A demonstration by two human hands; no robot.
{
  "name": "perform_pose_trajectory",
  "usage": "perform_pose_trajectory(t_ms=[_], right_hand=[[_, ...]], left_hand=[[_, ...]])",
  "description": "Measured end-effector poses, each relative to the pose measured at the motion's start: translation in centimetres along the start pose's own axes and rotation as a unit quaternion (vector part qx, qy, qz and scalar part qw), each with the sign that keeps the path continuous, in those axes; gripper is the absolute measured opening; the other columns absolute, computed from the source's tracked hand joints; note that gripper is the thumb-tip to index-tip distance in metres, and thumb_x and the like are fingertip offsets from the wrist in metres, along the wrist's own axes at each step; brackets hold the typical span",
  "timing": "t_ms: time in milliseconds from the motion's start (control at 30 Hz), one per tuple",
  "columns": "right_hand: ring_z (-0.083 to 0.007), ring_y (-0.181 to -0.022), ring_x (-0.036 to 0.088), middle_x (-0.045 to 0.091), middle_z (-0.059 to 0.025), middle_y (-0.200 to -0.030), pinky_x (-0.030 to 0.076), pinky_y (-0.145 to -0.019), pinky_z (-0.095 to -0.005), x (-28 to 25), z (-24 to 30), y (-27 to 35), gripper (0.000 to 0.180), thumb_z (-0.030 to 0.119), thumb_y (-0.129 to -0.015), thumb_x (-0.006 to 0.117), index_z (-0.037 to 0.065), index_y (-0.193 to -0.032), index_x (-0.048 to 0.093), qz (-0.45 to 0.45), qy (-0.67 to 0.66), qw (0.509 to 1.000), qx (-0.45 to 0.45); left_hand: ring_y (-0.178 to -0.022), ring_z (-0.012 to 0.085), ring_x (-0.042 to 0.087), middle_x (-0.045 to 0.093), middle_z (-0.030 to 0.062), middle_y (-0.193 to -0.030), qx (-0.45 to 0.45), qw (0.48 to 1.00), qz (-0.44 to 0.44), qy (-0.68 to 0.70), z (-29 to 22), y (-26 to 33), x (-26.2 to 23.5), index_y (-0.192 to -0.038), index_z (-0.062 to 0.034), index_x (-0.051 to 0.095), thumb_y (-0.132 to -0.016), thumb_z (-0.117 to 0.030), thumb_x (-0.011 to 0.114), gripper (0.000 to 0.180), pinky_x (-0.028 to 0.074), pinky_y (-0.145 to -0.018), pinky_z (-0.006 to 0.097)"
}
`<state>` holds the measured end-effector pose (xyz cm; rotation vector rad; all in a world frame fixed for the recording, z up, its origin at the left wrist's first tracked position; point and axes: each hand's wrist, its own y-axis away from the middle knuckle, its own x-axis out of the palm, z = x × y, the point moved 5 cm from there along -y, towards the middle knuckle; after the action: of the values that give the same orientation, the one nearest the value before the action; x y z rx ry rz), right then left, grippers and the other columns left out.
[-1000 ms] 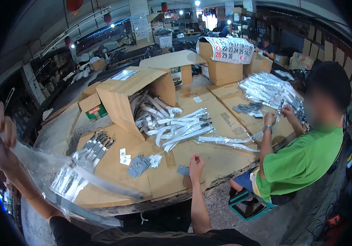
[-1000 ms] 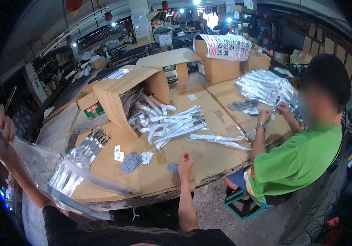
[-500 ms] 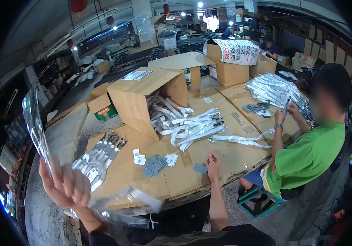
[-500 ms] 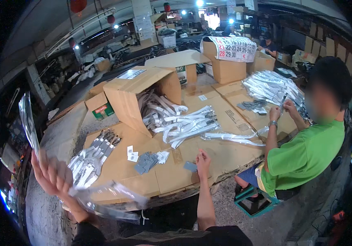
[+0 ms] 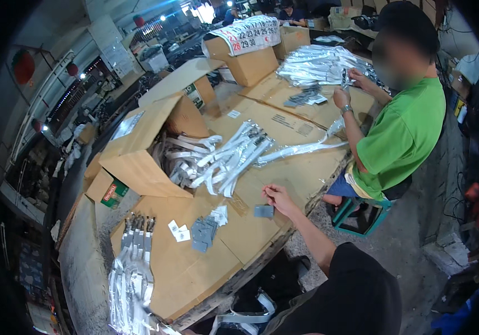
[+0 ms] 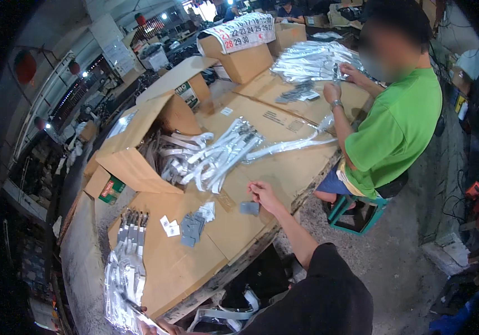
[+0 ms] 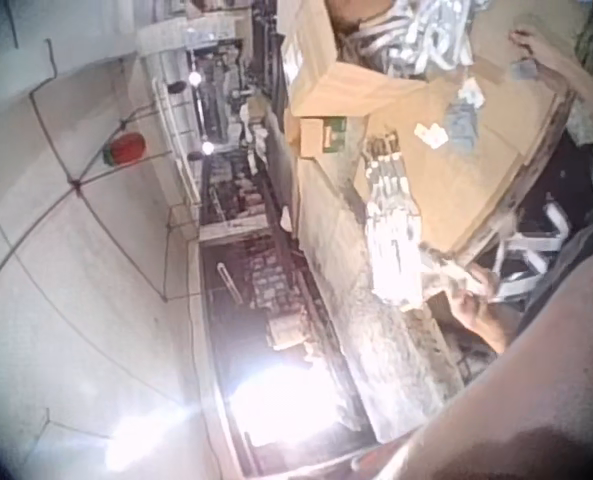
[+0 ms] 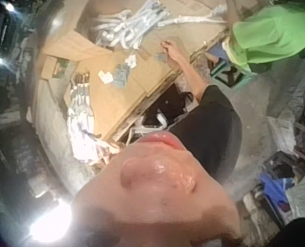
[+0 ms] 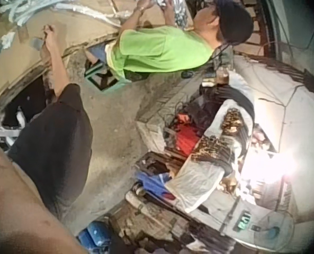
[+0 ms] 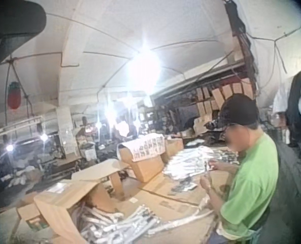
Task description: Assembling plastic clips and gray backing plates onto white elastic straps for suspenders or harnesses.
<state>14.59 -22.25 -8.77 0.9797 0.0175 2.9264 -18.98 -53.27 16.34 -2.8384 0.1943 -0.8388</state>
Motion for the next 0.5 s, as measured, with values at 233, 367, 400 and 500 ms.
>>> perform_pose_trajectory(t_ms=[233,367,400,500], right_hand=[[-0.0053,-0.049,0.035,0.040,0.0061,-0.064,0.026,-0.042,-0.0212,2.0,3.8,10.1,0.012,0.019,-0.093,0.048,0.009,-0.090,0.055,-0.055,-0.083,0.986,0.133],[-0.0050,-0.045,0.025,0.029,0.0073,-0.059,0.019,-0.040,-0.0224,5.1,6.0,17.3,0.013,0.022,-0.095,0.047,0.012,-0.086,0.051,0.032,-0.187,0.968,0.163],[-0.0049,-0.045,0.022,0.026,0.0075,-0.058,0.017,-0.040,-0.0225,5.9,7.0,18.9,0.015,0.024,-0.096,0.046,0.012,-0.087,0.050,0.030,-0.194,0.967,0.160],[-0.0050,-0.045,0.021,0.025,0.0074,-0.058,0.016,-0.041,-0.0227,9.7,9.8,22.1,0.020,0.029,-0.098,0.045,0.012,-0.089,0.048,0.003,-0.174,0.971,0.162]], left_hand=[[-0.039,0.0185,0.046,0.048,0.0135,-0.057,-0.130,0.988,-0.071,-0.040,4.4,-2.2,-0.1,-0.107,-0.0019,0.045,-0.088,-0.021,0.046,0.027,0.037,-0.036,0.030],[-0.039,0.0118,0.038,0.048,0.0108,-0.060,-0.155,0.979,0.103,-0.086,7.4,-6.6,3.3,-0.106,0.0045,0.048,-0.094,-0.027,0.042,0.034,0.030,-0.036,0.023],[-0.044,0.0117,0.041,0.050,0.0116,-0.067,-0.209,0.966,0.132,-0.072,8.8,-7.6,3.5,-0.113,0.0034,0.045,-0.091,-0.025,0.046,0.035,0.031,-0.040,0.022],[-0.047,0.0097,0.041,0.049,0.0086,-0.070,-0.274,0.948,0.153,-0.059,11.3,-8.9,4.7,-0.119,-0.0001,0.043,-0.091,-0.026,0.051,0.039,0.030,-0.041,0.021]])
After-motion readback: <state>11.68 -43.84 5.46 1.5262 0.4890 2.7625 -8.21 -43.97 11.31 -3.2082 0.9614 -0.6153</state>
